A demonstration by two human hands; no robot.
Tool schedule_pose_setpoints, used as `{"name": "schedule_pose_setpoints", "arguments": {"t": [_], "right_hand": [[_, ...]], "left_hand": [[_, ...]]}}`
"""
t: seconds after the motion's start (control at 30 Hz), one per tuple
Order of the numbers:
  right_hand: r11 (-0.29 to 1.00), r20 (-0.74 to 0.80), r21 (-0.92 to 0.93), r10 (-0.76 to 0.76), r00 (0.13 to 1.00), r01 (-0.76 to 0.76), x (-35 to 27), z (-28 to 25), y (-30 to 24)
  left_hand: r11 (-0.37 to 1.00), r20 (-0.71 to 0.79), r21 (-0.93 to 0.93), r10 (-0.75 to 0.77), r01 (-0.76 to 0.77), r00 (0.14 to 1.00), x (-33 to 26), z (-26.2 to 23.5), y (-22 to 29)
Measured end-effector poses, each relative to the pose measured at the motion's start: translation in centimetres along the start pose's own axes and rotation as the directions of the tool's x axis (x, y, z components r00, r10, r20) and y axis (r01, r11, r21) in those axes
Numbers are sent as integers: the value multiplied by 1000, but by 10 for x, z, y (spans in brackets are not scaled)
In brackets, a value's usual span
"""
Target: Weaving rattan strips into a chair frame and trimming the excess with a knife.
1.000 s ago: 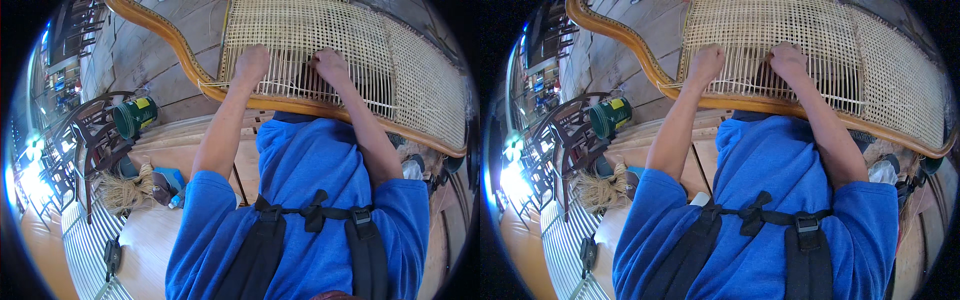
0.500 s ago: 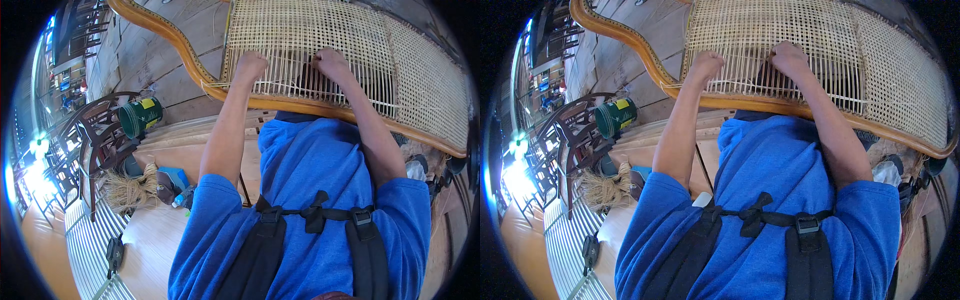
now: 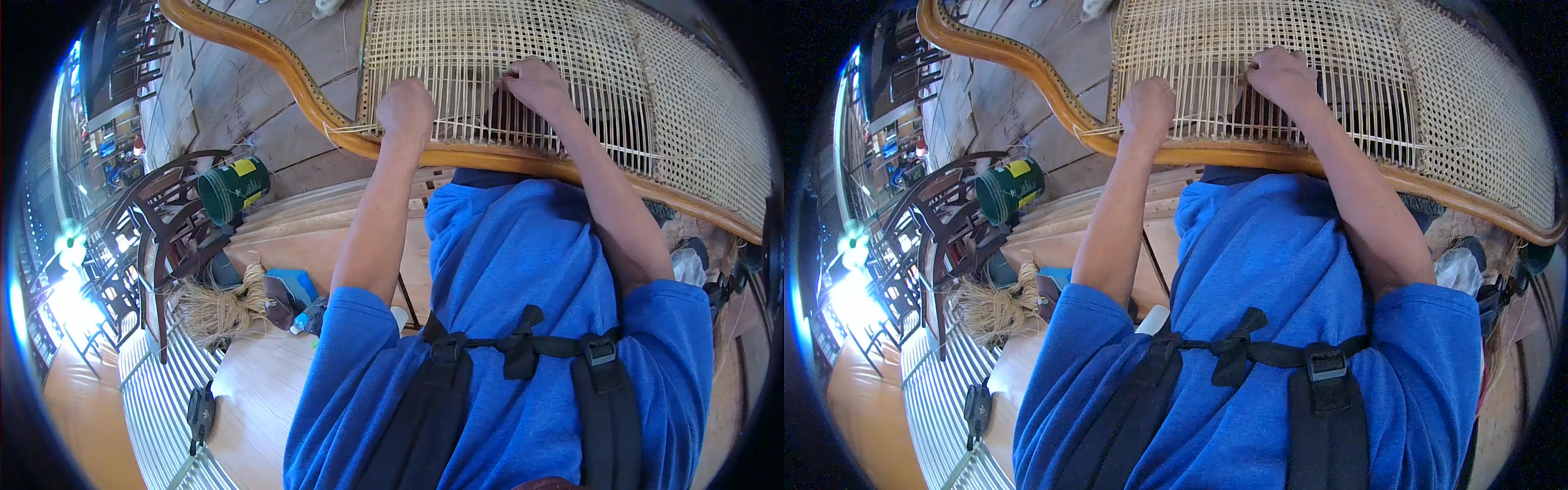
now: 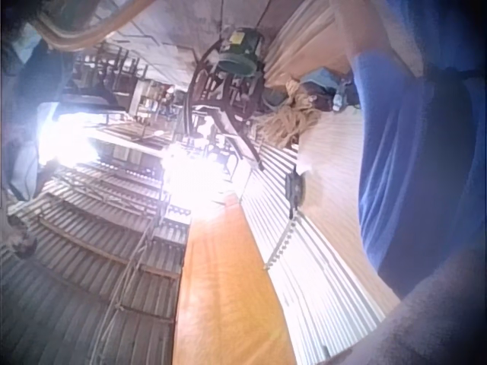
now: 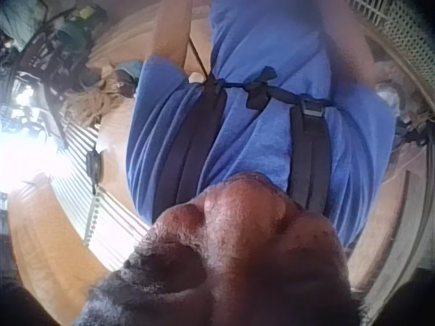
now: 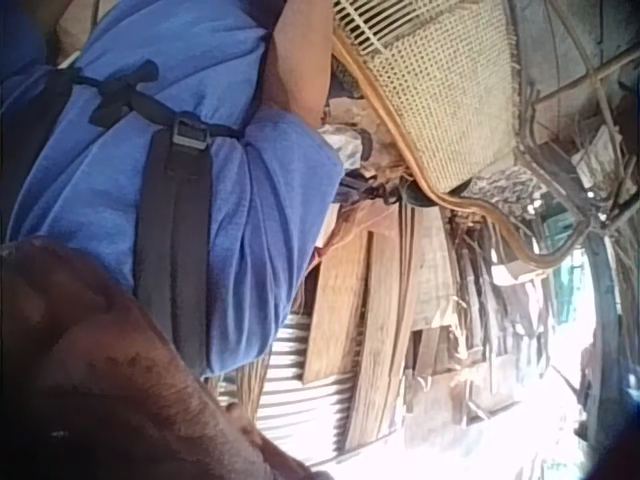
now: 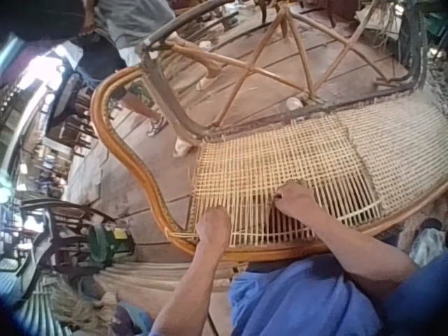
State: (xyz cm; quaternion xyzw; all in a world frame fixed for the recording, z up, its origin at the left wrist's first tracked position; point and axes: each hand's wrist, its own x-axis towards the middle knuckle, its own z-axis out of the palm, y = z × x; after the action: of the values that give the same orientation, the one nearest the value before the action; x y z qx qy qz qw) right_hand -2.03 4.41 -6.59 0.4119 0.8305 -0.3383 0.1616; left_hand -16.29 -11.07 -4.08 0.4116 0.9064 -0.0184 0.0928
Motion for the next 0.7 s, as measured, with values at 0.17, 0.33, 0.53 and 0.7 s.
{"name": "schedule_pose_setpoints", "arguments": {"t": [0.17,0.33,0.53,0.7], "right_hand": [[995,40,10,-98,994,97,13,7,18],[992,87,-13,-120,989,122,13,8,19],[999,-103,-48,-10,995,5,-4,8,-1],[996,-66,-4,-94,993,94,12,11,17]], "left_hand": [[953,276,-164,-204,255,939,22,-2,-11],[960,214,-126,-221,251,951,20,4,-2],[986,-39,-107,-136,131,990,22,16,-11],[892,288,-366,-163,266,944,31,10,-22]]}}
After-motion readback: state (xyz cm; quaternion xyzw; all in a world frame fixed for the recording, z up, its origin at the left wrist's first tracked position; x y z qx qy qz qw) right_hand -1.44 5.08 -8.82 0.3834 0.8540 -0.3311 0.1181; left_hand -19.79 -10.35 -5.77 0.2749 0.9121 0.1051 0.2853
